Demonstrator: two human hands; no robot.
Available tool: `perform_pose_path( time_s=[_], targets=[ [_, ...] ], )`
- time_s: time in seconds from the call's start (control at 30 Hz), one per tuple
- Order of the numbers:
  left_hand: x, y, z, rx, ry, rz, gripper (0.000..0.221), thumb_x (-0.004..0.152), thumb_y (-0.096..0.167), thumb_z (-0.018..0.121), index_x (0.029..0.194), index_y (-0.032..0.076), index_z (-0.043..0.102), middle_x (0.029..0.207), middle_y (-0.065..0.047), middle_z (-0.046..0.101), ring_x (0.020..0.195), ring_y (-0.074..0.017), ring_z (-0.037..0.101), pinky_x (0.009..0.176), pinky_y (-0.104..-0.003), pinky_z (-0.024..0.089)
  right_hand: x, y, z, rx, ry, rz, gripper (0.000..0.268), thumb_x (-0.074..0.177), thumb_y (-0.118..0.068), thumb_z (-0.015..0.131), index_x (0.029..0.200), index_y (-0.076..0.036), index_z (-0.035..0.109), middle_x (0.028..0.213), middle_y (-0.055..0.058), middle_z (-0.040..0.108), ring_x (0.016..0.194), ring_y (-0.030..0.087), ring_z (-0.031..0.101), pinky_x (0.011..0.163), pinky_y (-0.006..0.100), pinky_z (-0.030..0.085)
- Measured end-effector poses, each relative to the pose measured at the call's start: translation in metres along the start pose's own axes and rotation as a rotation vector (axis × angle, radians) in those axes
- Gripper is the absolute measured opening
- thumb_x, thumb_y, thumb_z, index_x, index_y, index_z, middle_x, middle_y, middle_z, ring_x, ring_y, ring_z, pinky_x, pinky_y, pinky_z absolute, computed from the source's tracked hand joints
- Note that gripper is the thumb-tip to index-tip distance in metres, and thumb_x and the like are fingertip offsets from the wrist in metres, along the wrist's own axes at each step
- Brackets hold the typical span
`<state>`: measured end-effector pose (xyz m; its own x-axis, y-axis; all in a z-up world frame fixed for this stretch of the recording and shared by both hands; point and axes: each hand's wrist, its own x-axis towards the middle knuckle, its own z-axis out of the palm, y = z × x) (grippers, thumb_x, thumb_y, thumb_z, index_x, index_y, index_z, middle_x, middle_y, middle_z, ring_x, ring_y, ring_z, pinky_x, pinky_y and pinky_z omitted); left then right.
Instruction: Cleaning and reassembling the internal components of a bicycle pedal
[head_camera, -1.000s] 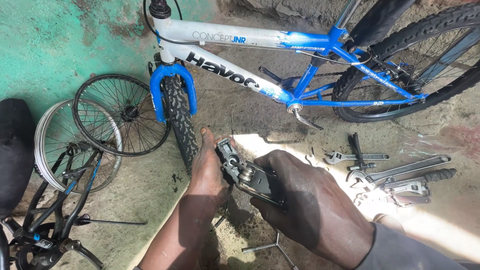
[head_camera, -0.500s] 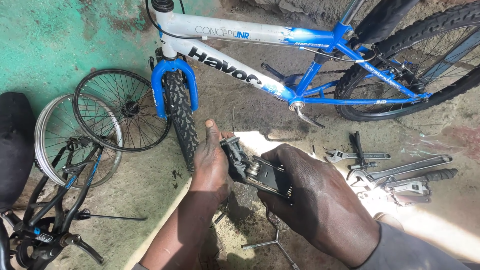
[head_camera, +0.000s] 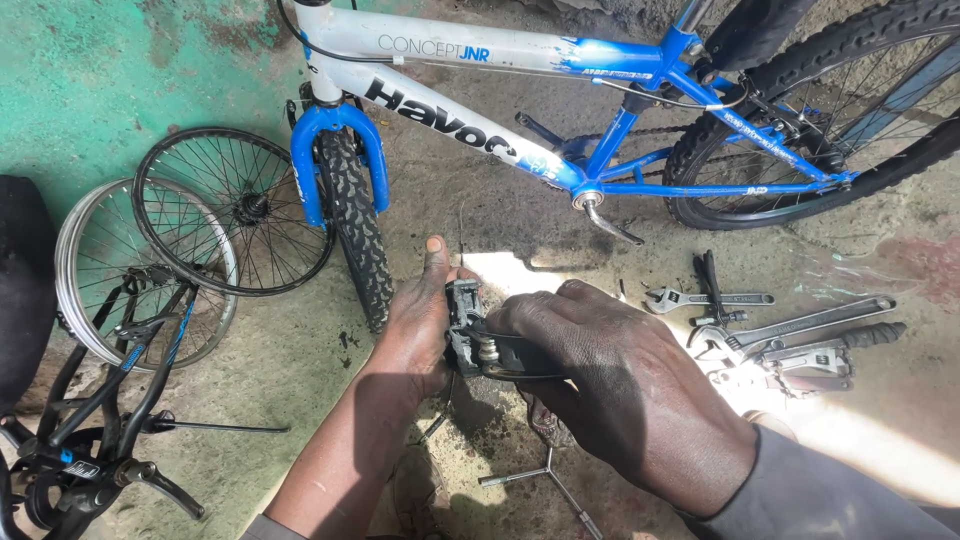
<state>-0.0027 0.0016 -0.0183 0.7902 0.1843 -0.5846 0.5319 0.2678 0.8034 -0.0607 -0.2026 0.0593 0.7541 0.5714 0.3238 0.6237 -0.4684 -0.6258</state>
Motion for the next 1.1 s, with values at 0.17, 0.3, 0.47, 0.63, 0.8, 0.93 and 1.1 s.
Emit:
perform_pose_path(
  time_s=[0.17,0.3,0.47,0.63,0.8,0.93,1.1],
  targets=[
    [-0.007,0.009,0.007,0.068,0.095,-0.005,0.064,0.088,0.070,0.047,0.093,0.010,0.070,0.078,-0.008,0.065,0.067,-0.0271,0.066,0.055,-0.043,0.053,-0.002,-0.001,0.002,-0.049,0.065,0.070,0.018,0.091,-0.023,0.067,0.108,-0.018,0.063,0.093,0.005,0.071,0.086,0.031,0.066,0.068,0.046,0.049],
    [-0.004,0.005,-0.003,0.204,-0.016,0.048,0.065,0.088,0.073,0.040,0.088,0.013,0.065,0.074,-0.004,0.058,0.069,-0.0219,0.059,0.067,-0.038,0.049,-0.002,0.005,0.002,0.040,0.040,0.033,0.021,0.092,-0.023,0.069,0.112,-0.017,0.064,0.097,0.006,0.072,0.087,0.029,0.066,0.072,0.042,0.050],
    [-0.025,0.028,0.014,0.280,0.173,0.013,0.071,0.085,0.075,0.030,0.089,0.014,0.065,0.115,-0.012,0.067,0.115,-0.0291,0.059,0.097,-0.052,0.044,-0.002,0.011,-0.008,0.019,-0.045,0.046,0.037,0.092,-0.035,0.068,0.123,-0.018,0.060,0.103,0.005,0.074,0.092,0.030,0.069,0.073,0.042,0.052],
    [-0.022,0.031,0.006,0.288,0.198,0.076,0.073,0.089,0.075,0.028,0.086,0.014,0.068,0.071,-0.004,0.049,0.068,-0.0202,0.049,0.064,-0.038,0.041,-0.003,0.009,-0.014,-0.009,-0.022,0.002,0.036,0.092,-0.025,0.063,0.127,-0.016,0.061,0.109,0.007,0.073,0.093,0.027,0.071,0.077,0.039,0.054],
    [-0.006,0.020,-0.001,0.417,0.210,0.106,0.079,0.085,0.078,0.024,0.085,0.016,0.073,0.074,-0.003,0.042,0.078,-0.0209,0.050,0.080,-0.038,0.044,-0.005,0.016,-0.004,-0.035,-0.011,-0.031,0.042,0.092,-0.026,0.065,0.132,-0.014,0.059,0.118,0.011,0.071,0.104,0.031,0.069,0.085,0.042,0.054],
    [-0.002,0.016,-0.003,0.362,0.167,0.209,0.079,0.085,0.077,0.028,0.080,0.013,0.074,0.051,0.004,0.021,0.044,-0.0124,0.028,0.045,-0.035,0.025,-0.004,0.016,0.000,-0.069,-0.006,-0.011,0.041,0.089,-0.021,0.065,0.129,-0.015,0.060,0.119,0.009,0.071,0.108,0.032,0.067,0.085,0.043,0.052],
    [0.019,0.006,-0.009,0.336,0.178,0.275,0.073,0.087,0.076,0.032,0.072,0.013,0.065,0.061,-0.001,0.052,0.056,-0.0138,0.039,0.056,-0.035,0.033,-0.004,0.014,-0.001,-0.052,-0.054,0.067,0.041,0.087,-0.023,0.065,0.128,-0.019,0.060,0.115,0.008,0.073,0.102,0.030,0.070,0.081,0.041,0.054]
  ],
)
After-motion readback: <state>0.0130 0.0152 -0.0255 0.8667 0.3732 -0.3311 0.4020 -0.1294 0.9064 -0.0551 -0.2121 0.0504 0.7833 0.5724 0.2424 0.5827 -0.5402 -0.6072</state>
